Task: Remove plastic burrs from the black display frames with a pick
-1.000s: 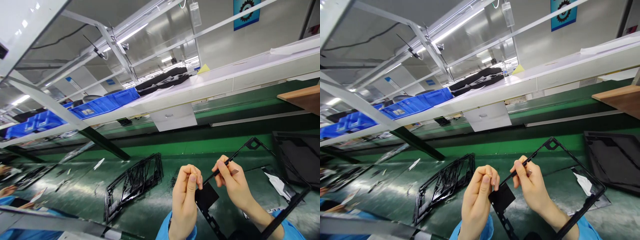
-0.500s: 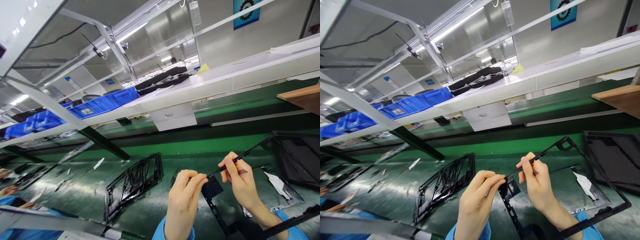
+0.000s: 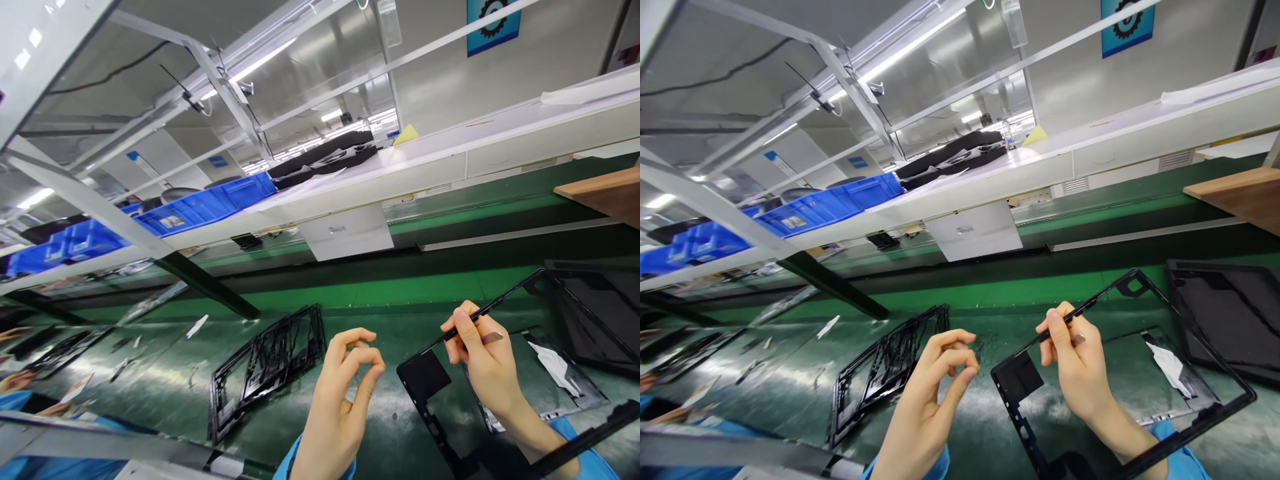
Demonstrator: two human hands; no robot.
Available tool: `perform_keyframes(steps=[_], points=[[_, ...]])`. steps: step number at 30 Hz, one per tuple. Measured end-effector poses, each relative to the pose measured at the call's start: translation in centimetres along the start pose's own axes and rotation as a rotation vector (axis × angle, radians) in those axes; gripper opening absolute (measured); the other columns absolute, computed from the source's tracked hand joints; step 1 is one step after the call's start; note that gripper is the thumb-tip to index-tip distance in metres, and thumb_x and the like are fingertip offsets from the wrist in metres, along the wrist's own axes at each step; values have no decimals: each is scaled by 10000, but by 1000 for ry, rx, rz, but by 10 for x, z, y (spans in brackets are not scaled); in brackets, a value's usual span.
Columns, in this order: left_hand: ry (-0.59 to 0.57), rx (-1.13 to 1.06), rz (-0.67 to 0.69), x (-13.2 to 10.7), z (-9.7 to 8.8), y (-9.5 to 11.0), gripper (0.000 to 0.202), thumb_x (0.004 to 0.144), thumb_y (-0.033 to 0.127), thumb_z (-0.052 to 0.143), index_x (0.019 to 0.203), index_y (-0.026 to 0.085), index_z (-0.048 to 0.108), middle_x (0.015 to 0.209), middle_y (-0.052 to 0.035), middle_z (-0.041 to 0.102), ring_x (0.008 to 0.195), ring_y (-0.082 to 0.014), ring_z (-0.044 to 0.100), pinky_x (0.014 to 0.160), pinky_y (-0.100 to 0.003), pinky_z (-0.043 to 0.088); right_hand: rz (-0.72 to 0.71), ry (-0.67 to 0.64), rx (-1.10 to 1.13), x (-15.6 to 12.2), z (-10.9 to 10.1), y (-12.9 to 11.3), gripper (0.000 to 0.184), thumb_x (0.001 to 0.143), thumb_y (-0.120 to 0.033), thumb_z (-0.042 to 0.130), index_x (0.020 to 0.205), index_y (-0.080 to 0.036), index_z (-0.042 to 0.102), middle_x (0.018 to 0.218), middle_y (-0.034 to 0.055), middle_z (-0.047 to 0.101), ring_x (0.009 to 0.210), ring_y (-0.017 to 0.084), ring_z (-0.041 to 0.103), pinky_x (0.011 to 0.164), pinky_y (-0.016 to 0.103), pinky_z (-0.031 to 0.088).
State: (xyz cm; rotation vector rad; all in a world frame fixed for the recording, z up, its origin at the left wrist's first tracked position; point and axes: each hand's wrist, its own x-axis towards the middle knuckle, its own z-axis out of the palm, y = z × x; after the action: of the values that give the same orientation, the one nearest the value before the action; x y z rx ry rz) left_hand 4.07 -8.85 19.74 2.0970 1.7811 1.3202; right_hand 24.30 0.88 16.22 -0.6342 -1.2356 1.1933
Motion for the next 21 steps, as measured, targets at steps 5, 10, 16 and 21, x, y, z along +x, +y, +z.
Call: perform_keyframes(steps=[5,10,16,21], points=[[-19,-92,-53,-3,1,7,170,1066,293,608,921,272,694,1254,-80,637,1260,-255,612,1024,-378,512,5,6,3,-3,4,0,446,1114,-548,588,840,-204,662,525,-39,570,466,103,514,481,231,346],[-20,-371,41,2,22,17,161,1113,258,524,1004,262,643,1108,-57,706,1111,-219,667,949,-347,529,-2,-9,0,-7,8,1,446,1117,-540,584,838,-201,663,531,-36,581,456,98,517,476,219,366],[41,-554,172,0,40,18,183,1136,252,461,1037,236,614,869,-30,612,863,-190,636,767,-319,515,-13,-37,13,-12,12,-3,454,1114,-535,581,824,-198,669,531,-29,581,441,110,542,454,217,399],[90,-496,113,-1,36,19,160,1115,243,513,996,223,618,811,-19,559,758,-168,567,678,-289,468,-19,-36,17,-14,12,-7,443,1117,-524,577,832,-199,676,520,-28,579,429,114,528,435,224,371]])
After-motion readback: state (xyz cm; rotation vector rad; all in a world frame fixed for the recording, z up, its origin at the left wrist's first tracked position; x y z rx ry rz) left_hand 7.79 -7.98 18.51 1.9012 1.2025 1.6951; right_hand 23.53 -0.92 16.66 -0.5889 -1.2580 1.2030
